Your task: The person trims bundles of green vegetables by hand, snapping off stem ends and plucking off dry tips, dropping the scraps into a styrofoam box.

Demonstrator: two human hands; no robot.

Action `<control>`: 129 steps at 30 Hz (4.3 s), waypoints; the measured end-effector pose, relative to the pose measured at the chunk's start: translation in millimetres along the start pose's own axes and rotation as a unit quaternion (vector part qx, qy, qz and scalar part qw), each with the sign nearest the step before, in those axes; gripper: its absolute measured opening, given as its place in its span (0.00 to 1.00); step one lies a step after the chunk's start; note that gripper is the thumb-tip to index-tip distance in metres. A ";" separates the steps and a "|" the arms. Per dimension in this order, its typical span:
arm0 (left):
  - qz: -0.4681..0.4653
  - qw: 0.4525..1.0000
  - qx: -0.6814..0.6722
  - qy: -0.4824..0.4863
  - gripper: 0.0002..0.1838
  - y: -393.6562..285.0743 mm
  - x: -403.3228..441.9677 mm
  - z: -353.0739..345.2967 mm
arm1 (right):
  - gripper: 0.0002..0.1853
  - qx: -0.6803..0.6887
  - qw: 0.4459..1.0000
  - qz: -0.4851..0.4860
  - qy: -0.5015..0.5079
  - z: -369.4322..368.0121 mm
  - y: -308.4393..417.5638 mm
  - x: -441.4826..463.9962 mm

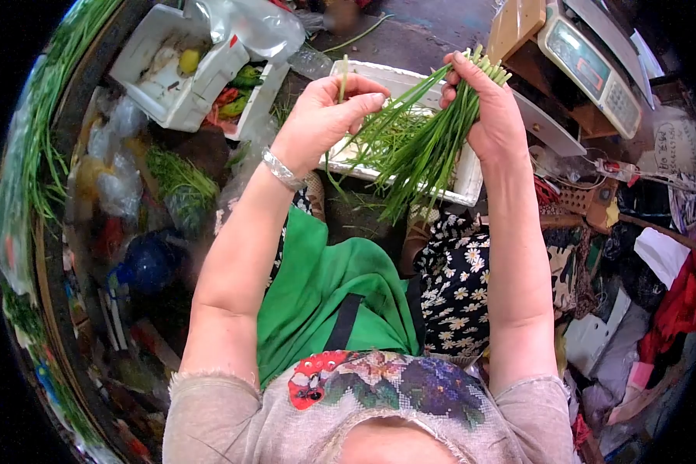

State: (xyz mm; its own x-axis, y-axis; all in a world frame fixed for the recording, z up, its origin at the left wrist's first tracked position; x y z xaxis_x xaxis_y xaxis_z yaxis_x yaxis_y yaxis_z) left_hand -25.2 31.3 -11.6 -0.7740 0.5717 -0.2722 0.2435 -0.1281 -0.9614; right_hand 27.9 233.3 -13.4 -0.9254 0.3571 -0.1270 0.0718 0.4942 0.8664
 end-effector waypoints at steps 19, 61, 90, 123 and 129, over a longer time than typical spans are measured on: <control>-0.058 0.998 0.003 0.001 0.09 -5.2 -1.0 -12.0 | 0.08 -0.023 0.999 0.006 0.026 -11.1 -9.3 -5.8; -0.137 0.974 0.105 -0.147 0.15 -10.8 3.3 5.4 | 0.11 -0.048 0.991 -0.067 0.106 -26.3 -10.5 -17.8; 0.011 0.992 0.124 0.026 0.08 9.6 1.2 -23.3 | 0.07 -0.111 0.984 -0.036 0.133 -37.1 -15.0 -21.0; -0.036 0.995 0.032 0.088 0.09 5.0 -7.4 -36.7 | 0.10 0.189 0.979 -0.070 -0.005 12.4 -10.5 8.5; -0.052 0.993 0.075 0.077 0.09 5.9 -8.4 -44.7 | 0.11 0.169 0.984 -0.057 -0.011 6.7 -13.2 4.9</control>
State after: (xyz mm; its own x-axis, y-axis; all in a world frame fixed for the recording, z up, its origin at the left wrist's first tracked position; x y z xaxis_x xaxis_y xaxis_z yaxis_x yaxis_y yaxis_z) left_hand 8.9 62.0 -13.2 -0.6889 0.7037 -0.1737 0.0692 -0.1747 -0.9822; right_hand 25.0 233.8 -28.7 -0.9268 0.2986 -0.2279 0.0904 0.7661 0.6363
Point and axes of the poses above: each hand's wrist, its own x-axis towards the middle knuckle, its own z-axis out of the back of the hand, y = z × x, the point moved 4 cm from there along x, towards the middle knuckle, and after that the axes turned 4 degrees about z, right-handed, at the moved point
